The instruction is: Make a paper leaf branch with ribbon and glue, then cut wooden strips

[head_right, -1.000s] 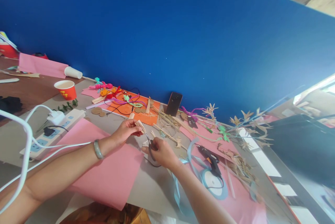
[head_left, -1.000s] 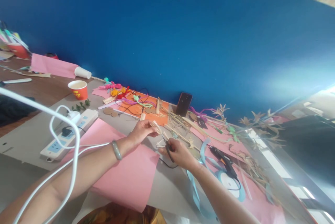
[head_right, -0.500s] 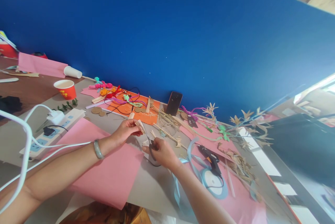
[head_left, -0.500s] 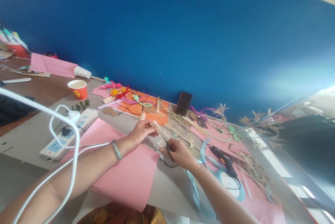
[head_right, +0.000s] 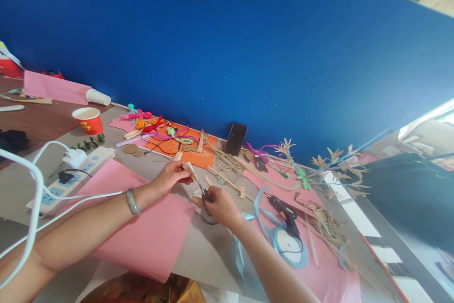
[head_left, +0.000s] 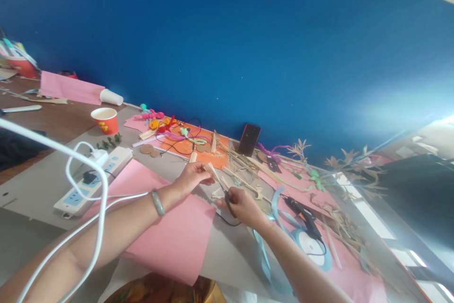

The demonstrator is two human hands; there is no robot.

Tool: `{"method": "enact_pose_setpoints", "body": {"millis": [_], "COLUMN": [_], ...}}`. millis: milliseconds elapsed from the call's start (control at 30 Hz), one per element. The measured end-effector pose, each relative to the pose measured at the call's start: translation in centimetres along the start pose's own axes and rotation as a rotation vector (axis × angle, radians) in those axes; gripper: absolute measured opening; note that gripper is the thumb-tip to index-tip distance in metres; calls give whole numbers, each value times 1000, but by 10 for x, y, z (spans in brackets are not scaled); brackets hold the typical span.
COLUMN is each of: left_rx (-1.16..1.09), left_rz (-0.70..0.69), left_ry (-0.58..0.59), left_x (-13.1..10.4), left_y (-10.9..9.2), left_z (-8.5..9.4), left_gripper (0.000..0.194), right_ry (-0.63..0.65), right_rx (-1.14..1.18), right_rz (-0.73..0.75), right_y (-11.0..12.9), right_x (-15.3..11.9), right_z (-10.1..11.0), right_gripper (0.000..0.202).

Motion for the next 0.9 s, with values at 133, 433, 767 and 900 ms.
{"method": "enact_pose_setpoints", "body": {"millis": [133,433,767,900], "left_rx": [7,0,29,36], "left_rz": [11,42,72,120], "left_ry": [6,-19,-22,-12], "left_x": [-1,-7,-2,-2], "left_y": [-1,-2,5,12], "left_z": [-1,-3,-1,-3], "left_gripper": [23,23,25,23], "right_ry": [-13,-64,-35,-35], "right_rx": [22,-72,-139,-153], "right_rz": [5,8,-29,-36], "right_y": [-5,-6,-10,-12], "right_x": [0,0,-4,-6], "right_z": [0,6,5,4], "right_gripper": [43,50,47,45]}}
Point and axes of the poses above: each hand's wrist, its own x-axis towards the middle knuckle, its own z-axis out of the back of the hand, y = z × x, the point moved 9 cm from there along x, towards the middle knuckle, and after that the axes turned 9 degrees about z, right-handed, at the moved point
